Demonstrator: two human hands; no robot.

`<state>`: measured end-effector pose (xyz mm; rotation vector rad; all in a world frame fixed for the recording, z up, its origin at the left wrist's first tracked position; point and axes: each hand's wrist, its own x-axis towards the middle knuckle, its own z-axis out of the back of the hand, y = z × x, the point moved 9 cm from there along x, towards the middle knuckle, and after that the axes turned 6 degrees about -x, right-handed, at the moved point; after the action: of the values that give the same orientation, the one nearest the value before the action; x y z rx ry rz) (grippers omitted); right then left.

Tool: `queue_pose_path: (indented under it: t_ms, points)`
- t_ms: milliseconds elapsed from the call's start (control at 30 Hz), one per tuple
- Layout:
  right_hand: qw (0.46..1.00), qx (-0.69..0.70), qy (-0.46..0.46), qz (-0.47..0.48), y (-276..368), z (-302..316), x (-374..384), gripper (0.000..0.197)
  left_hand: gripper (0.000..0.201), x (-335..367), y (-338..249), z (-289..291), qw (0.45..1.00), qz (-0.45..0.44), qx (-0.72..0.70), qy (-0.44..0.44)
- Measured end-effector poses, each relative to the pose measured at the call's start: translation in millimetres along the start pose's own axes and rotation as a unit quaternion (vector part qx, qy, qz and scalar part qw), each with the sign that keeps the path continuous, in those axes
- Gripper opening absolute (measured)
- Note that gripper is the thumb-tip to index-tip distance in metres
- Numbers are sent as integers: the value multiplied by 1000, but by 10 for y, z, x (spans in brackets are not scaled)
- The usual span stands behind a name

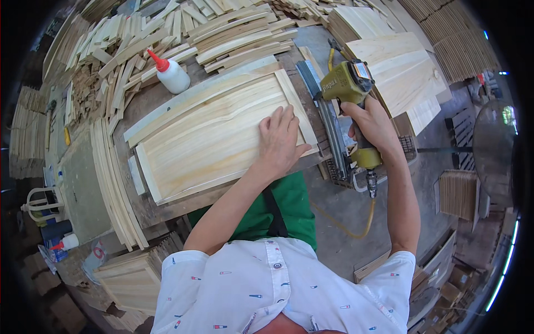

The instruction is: Assembling wooden panels by applying glue to slats and securing them with a pneumatic nail gun.

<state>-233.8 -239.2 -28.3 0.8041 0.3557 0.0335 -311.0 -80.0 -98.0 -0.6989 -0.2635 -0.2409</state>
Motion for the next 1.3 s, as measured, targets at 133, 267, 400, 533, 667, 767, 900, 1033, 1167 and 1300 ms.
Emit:
queue_pose_path:
  t_ms: [133, 267, 400, 533, 667, 767, 900, 1033, 1167, 1300]
  points:
    - [999, -3, 22, -27, 3, -4, -8, 32, 66, 16, 66, -86, 999, 19, -31, 14]
    - [999, 8, 44, -2, 141, -31, 46, 30, 67, 21, 82, -84, 999, 35, -35, 7]
    - [995, 21, 70, 60, 445, -182, 321, 28, 79, 35, 97, -52, 996, 63, -61, 4]
    - [994, -26, 89, 59, 606, -364, 587, 29, 93, 31, 144, -54, 992, 93, -84, 11]
    - [992, -66, 87, 59, 654, -454, 690, 32, 94, 35, 139, -52, 993, 88, -80, 13]
    - [993, -75, 63, 68, 656, -441, 646, 33, 95, 39, 128, -44, 993, 87, -73, 8]
    - [994, -34, 77, 76, 627, -415, 403, 32, 92, 30, 145, -17, 992, 96, -78, -10]
    - [994, -19, 90, 60, 497, -368, 41, 27, 97, 25, 138, -29, 993, 87, -81, -2]
    - [994, -51, 97, -7, 259, -313, -263, 23, 97, 19, 140, -12, 993, 88, -82, -6]
    - [994, -11, 105, -25, 44, -268, -570, 24, 95, 16, 163, -45, 992, 90, -91, -13]
